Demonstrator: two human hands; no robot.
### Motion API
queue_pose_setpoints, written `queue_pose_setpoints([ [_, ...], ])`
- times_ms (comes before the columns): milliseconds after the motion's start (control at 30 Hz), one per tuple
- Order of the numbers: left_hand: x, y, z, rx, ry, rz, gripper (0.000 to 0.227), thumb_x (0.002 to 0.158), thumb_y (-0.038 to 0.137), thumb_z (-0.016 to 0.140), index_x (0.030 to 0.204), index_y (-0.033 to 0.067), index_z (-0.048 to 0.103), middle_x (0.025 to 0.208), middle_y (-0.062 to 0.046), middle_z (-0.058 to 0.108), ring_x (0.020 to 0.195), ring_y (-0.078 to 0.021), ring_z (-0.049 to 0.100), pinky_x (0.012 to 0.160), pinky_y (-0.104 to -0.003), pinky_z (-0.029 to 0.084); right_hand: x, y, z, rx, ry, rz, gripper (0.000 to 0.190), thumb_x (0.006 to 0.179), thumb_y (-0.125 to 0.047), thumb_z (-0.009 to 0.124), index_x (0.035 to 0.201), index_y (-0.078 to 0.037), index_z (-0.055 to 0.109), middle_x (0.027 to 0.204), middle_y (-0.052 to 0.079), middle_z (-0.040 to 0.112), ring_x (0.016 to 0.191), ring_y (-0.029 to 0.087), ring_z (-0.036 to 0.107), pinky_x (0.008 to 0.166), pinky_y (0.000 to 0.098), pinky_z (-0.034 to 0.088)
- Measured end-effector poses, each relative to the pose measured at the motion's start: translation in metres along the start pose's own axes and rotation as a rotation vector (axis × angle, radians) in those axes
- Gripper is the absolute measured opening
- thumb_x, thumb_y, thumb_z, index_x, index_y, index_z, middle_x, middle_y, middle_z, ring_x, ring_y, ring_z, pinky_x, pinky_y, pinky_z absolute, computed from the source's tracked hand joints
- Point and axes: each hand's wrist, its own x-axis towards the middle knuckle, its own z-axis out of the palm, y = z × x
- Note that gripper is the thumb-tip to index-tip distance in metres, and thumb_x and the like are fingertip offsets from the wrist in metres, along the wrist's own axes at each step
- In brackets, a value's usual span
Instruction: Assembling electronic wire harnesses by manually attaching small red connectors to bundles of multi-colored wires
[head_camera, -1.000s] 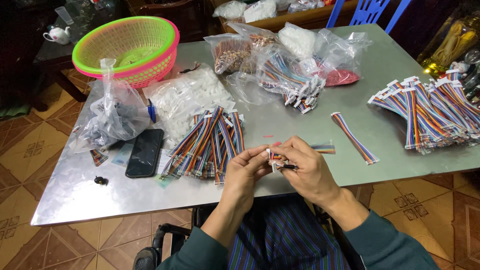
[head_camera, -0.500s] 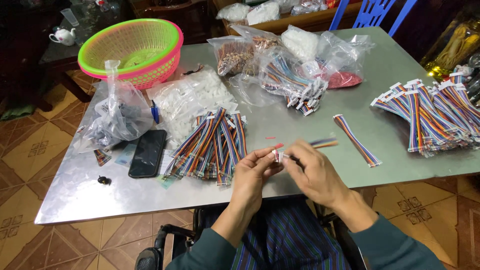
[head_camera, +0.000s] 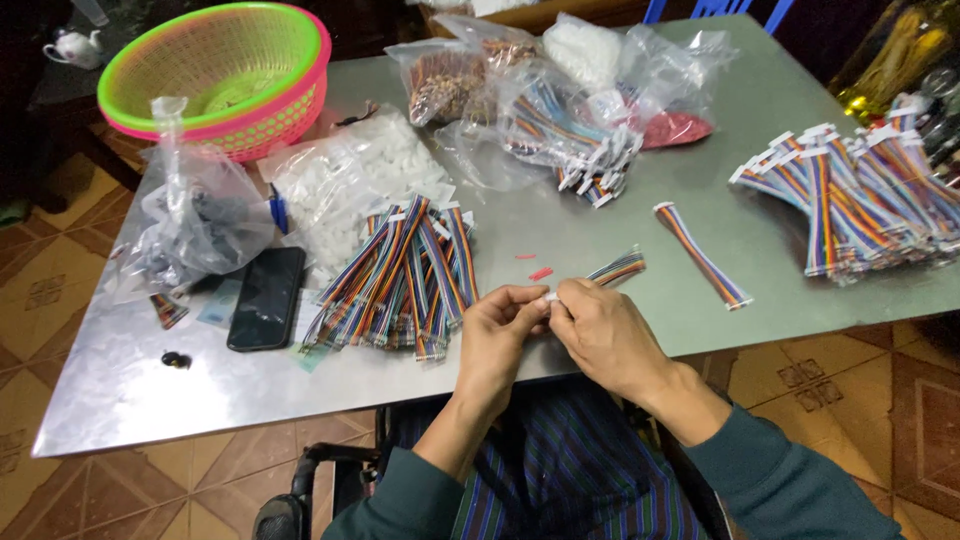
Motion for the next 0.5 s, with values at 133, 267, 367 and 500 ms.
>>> queue_pose_setpoints([
  [133, -0.014, 0.021, 0.006, 0.025, 0.019, -0.018, 0.024, 0.088, 0.002, 0.076, 0.110, -0.0068, 0.076, 0.084, -0.016, 0.077, 0.072, -0.0174, 0.075, 0.069, -0.028, 0.065, -0.003, 0.003, 0.003, 0.027, 0.024, 0.029, 0.025, 0.100, -0.019, 0.056, 0.078, -0.008, 0.055, 0.075, 0.020, 0.063, 0.078, 0.042, 0.069, 0.063, 0.0481, 0.055],
  [267, -0.013, 0.023, 0.009, -0.089, 0.076, 0.006, 0.026, 0.090, -0.003, 0.072, 0.114, -0.0129, 0.071, 0.087, -0.021, 0.076, 0.075, -0.0223, 0.075, 0.073, -0.034, 0.066, 0.002, 0.003, -0.006, 0.115, -0.011, 0.035, 0.025, 0.101, -0.018, 0.055, 0.079, -0.006, 0.058, 0.075, 0.019, 0.065, 0.077, 0.042, 0.071, 0.066, 0.0479, 0.057],
  [367, -0.010, 0.018, 0.006, -0.094, 0.097, 0.007, 0.026, 0.090, -0.002, 0.072, 0.114, -0.0121, 0.072, 0.086, -0.020, 0.076, 0.075, -0.0226, 0.075, 0.071, -0.034, 0.066, 0.003, 0.000, -0.001, 0.054, 0.005, 0.014, 0.023, 0.099, -0.019, 0.057, 0.079, -0.008, 0.057, 0.075, 0.018, 0.065, 0.077, 0.042, 0.070, 0.065, 0.0490, 0.056],
  [500, -0.006, 0.007, 0.002, -0.035, 0.141, 0.015, 0.024, 0.091, 0.001, 0.073, 0.112, -0.0088, 0.074, 0.084, -0.015, 0.076, 0.071, -0.0156, 0.073, 0.067, -0.025, 0.065, 0.003, 0.002, 0.014, 0.030, 0.063, -0.026, 0.021, 0.099, -0.017, 0.057, 0.080, -0.008, 0.055, 0.077, 0.019, 0.064, 0.079, 0.043, 0.070, 0.064, 0.0486, 0.056],
])
